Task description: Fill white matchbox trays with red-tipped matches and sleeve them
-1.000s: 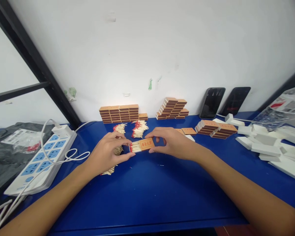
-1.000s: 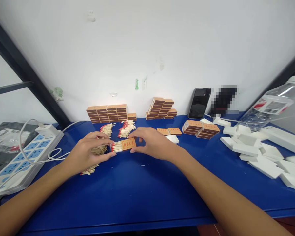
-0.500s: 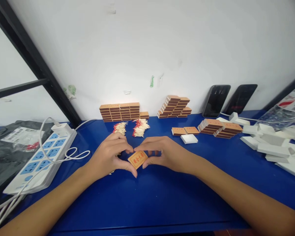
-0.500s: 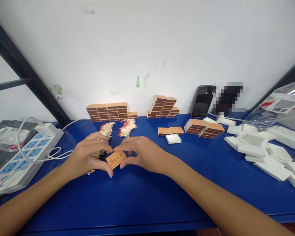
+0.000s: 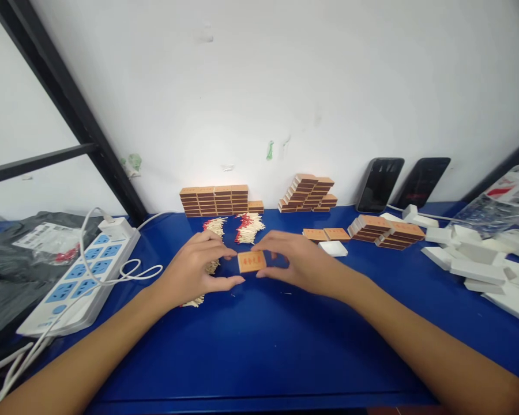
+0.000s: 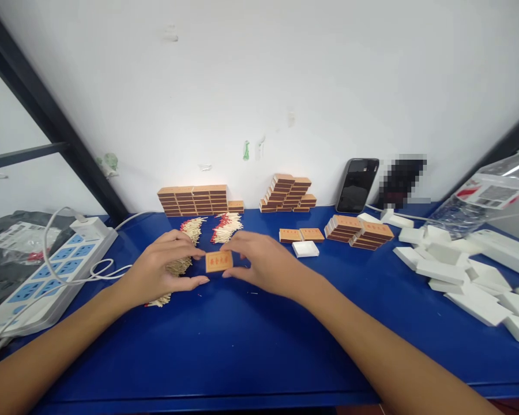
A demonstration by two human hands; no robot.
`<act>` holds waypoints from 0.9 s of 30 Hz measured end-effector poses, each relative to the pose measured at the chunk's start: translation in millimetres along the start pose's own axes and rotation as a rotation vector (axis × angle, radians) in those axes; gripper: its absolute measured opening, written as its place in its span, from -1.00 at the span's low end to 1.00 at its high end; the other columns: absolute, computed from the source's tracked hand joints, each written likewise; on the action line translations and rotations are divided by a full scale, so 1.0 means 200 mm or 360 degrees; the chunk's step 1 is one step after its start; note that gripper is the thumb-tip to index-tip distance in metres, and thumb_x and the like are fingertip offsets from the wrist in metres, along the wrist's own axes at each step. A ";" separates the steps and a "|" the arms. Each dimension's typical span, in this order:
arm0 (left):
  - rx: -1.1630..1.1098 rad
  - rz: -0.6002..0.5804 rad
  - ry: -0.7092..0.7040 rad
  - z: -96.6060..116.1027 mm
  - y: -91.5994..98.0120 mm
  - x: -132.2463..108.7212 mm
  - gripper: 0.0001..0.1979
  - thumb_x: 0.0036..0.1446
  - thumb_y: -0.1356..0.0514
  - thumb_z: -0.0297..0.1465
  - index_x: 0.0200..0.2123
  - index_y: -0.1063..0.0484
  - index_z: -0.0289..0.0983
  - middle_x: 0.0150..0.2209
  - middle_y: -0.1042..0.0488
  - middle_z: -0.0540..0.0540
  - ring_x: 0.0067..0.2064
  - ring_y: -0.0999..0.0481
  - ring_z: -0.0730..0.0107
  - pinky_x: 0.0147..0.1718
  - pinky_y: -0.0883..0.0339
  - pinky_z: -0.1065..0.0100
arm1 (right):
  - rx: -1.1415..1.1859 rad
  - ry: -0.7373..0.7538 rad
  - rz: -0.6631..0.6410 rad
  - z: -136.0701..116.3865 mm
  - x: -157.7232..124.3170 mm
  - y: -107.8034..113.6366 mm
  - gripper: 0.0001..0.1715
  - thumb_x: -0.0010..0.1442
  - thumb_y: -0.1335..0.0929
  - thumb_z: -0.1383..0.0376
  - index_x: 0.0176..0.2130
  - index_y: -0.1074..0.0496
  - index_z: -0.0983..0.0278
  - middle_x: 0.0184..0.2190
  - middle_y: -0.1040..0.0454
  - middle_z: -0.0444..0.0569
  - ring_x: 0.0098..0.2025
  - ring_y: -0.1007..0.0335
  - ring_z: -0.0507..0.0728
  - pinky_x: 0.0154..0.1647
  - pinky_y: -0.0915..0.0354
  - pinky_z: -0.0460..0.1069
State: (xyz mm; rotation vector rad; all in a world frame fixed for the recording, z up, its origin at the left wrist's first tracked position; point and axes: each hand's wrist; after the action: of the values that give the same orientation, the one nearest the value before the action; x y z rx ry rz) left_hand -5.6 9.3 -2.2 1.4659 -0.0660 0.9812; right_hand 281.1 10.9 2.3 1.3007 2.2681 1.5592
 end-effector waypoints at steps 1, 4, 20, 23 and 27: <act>0.0022 0.0004 0.0016 0.00 0.00 0.00 -0.63 0.20 -0.48 -0.13 -0.05 -0.65 -0.23 -0.26 -0.67 -0.10 -0.16 -0.56 0.21 -0.09 -0.51 0.11 | -0.0082 -0.0025 0.0049 0.03 0.00 0.05 -0.57 0.35 -0.51 0.11 0.13 -0.58 0.21 -0.02 -0.59 0.09 -0.08 -0.52 0.22 -0.07 -0.43 0.10; 0.0050 0.0019 0.0048 0.00 0.01 0.01 -0.67 0.24 -0.45 -0.14 -0.06 -0.65 -0.24 -0.27 -0.67 -0.09 -0.16 -0.56 0.22 -0.06 -0.52 0.11 | -0.0446 -0.0206 0.0261 0.16 -0.03 0.27 -0.57 0.36 -0.45 0.09 0.12 -0.61 0.23 0.00 -0.61 0.16 -0.02 -0.52 0.32 0.04 -0.42 0.20; 0.0035 -0.0054 0.0048 0.02 0.02 0.02 -0.75 0.28 -0.40 -0.17 -0.12 -0.68 -0.22 -0.29 -0.67 -0.09 -0.17 -0.57 0.19 -0.04 -0.53 0.08 | -0.1387 -0.1055 0.0017 0.57 -0.13 0.52 -0.65 0.25 -0.37 0.25 -0.07 -0.68 0.27 -0.21 -0.63 0.28 0.15 -0.28 0.52 0.09 -0.15 0.40; 0.0026 -0.0054 0.0044 0.02 0.02 0.02 -0.76 0.28 -0.40 -0.18 -0.13 -0.69 -0.21 -0.30 -0.67 -0.09 -0.17 -0.57 0.19 -0.05 -0.53 0.09 | -0.1348 -0.1117 -0.0076 0.55 -0.11 0.49 -0.73 0.21 -0.37 0.38 -0.20 -0.69 0.27 -0.27 -0.61 0.32 0.17 -0.29 0.54 0.14 -0.12 0.45; 0.0033 -0.0058 0.0037 0.02 0.02 0.02 -0.78 0.28 -0.40 -0.18 -0.13 -0.68 -0.19 -0.30 -0.67 -0.08 -0.15 -0.58 0.19 -0.03 -0.53 0.11 | -0.1228 -0.1187 -0.0179 0.54 -0.11 0.48 -0.83 0.16 -0.43 0.37 -0.28 -0.68 0.24 -0.33 -0.59 0.30 0.17 -0.28 0.58 0.17 -0.10 0.51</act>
State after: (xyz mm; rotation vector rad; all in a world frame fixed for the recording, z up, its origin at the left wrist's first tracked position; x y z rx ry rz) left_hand -3.1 6.7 2.9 1.4695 -0.0122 0.9714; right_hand 406.3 84.8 20.3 1.1903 1.1081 1.3552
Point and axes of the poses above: each hand's wrist, its own x-axis towards the middle knuckle, its own y-axis out of the back of the hand, z = x × y
